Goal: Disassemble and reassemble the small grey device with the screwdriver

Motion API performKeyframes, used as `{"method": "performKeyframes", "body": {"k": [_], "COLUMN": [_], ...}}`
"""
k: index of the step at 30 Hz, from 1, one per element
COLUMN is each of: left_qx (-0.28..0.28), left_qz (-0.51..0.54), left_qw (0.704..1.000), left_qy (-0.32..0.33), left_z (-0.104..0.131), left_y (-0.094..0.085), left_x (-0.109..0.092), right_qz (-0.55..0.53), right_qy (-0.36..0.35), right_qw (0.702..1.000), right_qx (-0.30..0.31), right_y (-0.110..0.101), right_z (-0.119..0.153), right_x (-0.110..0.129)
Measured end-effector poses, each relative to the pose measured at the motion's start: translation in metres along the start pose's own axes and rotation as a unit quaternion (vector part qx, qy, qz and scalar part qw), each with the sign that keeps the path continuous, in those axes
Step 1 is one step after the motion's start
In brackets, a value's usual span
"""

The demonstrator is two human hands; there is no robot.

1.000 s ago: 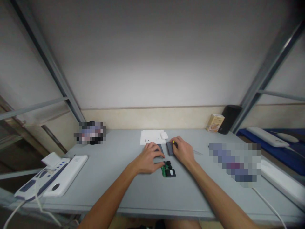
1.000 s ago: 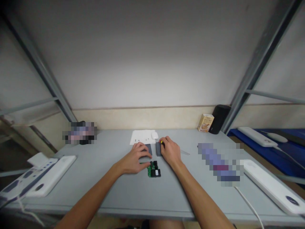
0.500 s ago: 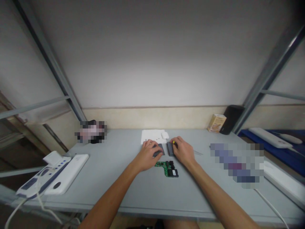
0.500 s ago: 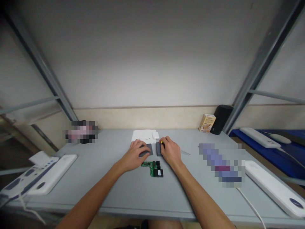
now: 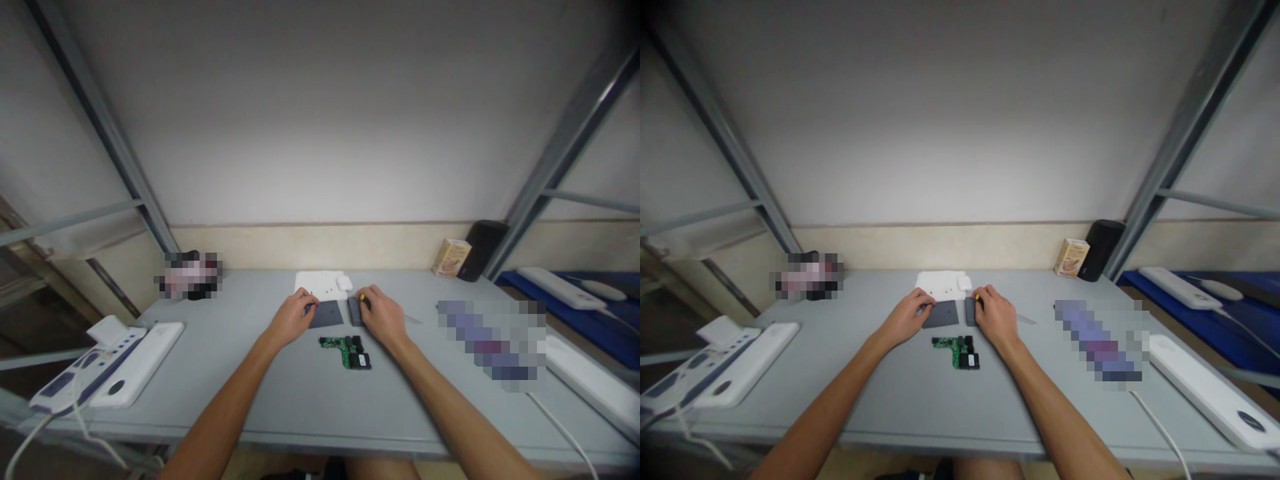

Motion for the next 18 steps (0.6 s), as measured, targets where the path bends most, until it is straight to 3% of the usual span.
{"method": "performKeyframes", "body": {"k": [18], "left_qx": [-0.005], "left_qz": [0.020], "left_qw": [1.000], "left_qy": [0.015], "left_z": [-0.0006], "left_y": [-0.0005], "left_x": [0.0022], "right_qz": [0.010], "right_qy": [0.007], "right_qw": [1.000], "right_qx": [-0.002], "right_y": [0.0001], "right_z": [0.0022], "right_x": [-0.0010]}}
Point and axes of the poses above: each hand's wrist, its own z-axis away from the middle knuckle, its own y-axis out of the palm, x = y × z, the point moved 3 cm from there along -z, towards the middle knuckle, and after that the axes turned 8 degrees about -x, right-handed, at the moved point
